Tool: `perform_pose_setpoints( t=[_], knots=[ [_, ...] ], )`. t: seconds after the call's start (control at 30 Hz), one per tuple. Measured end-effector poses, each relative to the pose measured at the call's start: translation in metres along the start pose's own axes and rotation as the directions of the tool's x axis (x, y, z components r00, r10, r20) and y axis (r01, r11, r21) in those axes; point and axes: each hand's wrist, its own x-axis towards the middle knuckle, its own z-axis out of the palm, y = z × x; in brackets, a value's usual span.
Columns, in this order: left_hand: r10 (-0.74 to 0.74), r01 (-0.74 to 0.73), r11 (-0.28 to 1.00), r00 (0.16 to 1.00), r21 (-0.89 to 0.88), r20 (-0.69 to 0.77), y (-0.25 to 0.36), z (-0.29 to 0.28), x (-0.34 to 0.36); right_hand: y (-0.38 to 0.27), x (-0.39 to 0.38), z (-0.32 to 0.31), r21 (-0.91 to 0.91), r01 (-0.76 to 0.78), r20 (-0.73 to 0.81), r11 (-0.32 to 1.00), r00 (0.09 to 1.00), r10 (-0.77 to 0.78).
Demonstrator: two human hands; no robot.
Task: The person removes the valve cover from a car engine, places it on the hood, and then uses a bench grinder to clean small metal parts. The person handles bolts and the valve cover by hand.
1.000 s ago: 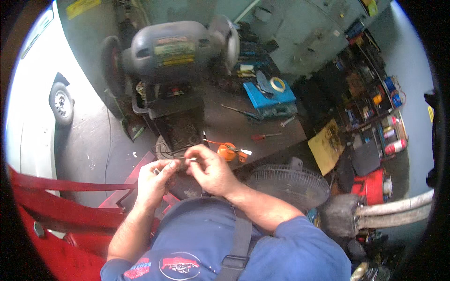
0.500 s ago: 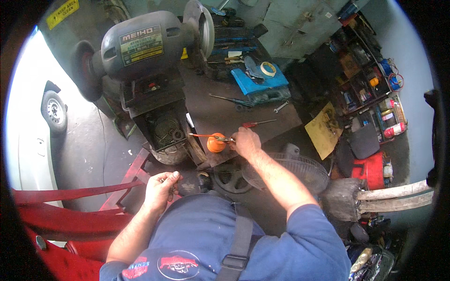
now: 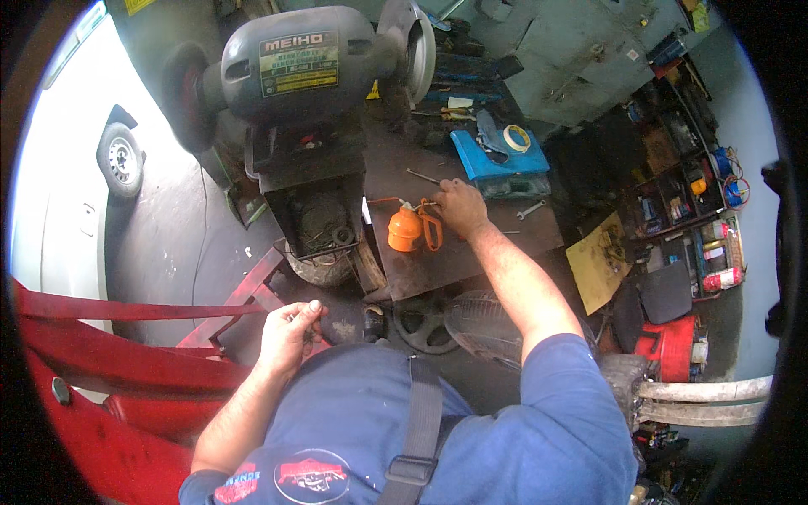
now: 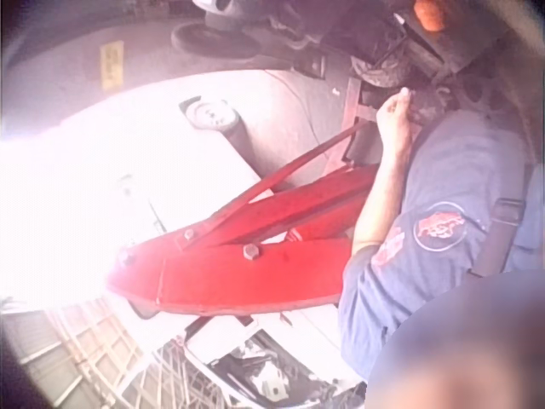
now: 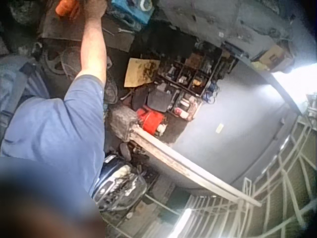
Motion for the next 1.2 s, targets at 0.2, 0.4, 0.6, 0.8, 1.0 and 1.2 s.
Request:
perform_pose_setpoints(
  t=[0.2, 0.4, 0.6, 0.8, 1.0, 1.2],
  knots=[
    [-0.027, 0.027, 0.999, 1.0, 0.023, 0.011, 0.0, 0.001, -0.001, 0.016, -0.014, -0.003, -0.065, 0.148, -0.12, 0.987, 0.981, -0.155],
    [-0.033, 0.033, 0.999, 0.998, 0.006, 0.06, -0.003, 0.007, 0.006, 0.039, -0.015, 0.011, -0.113, -0.04, -0.139, 0.993, 0.99, 0.024],
    [-0.147, 0.169, 0.952, 0.984, -0.257, 0.104, -0.013, 0.003, 0.021, 0.007, -0.043, -0.009, 0.155, -0.437, -0.066, 0.886, 0.89, 0.451],
    [-0.214, 0.345, 0.817, 0.925, -0.462, 0.313, -0.027, -0.013, 0.051, -0.067, -0.087, 0.011, 0.533, -0.565, 0.376, 0.63, 0.825, 0.422],
    [-0.184, 0.433, 0.759, 0.859, -0.486, 0.478, -0.029, -0.009, 0.053, -0.08, -0.064, 0.047, 0.151, -0.712, 0.631, 0.685, 0.603, 0.488],
    [-0.144, 0.48, 0.709, 0.816, -0.517, 0.56, -0.019, -0.004, 0.046, -0.077, -0.051, 0.047, 0.018, -0.431, 0.658, 0.902, 0.685, 0.314]
  ],
)
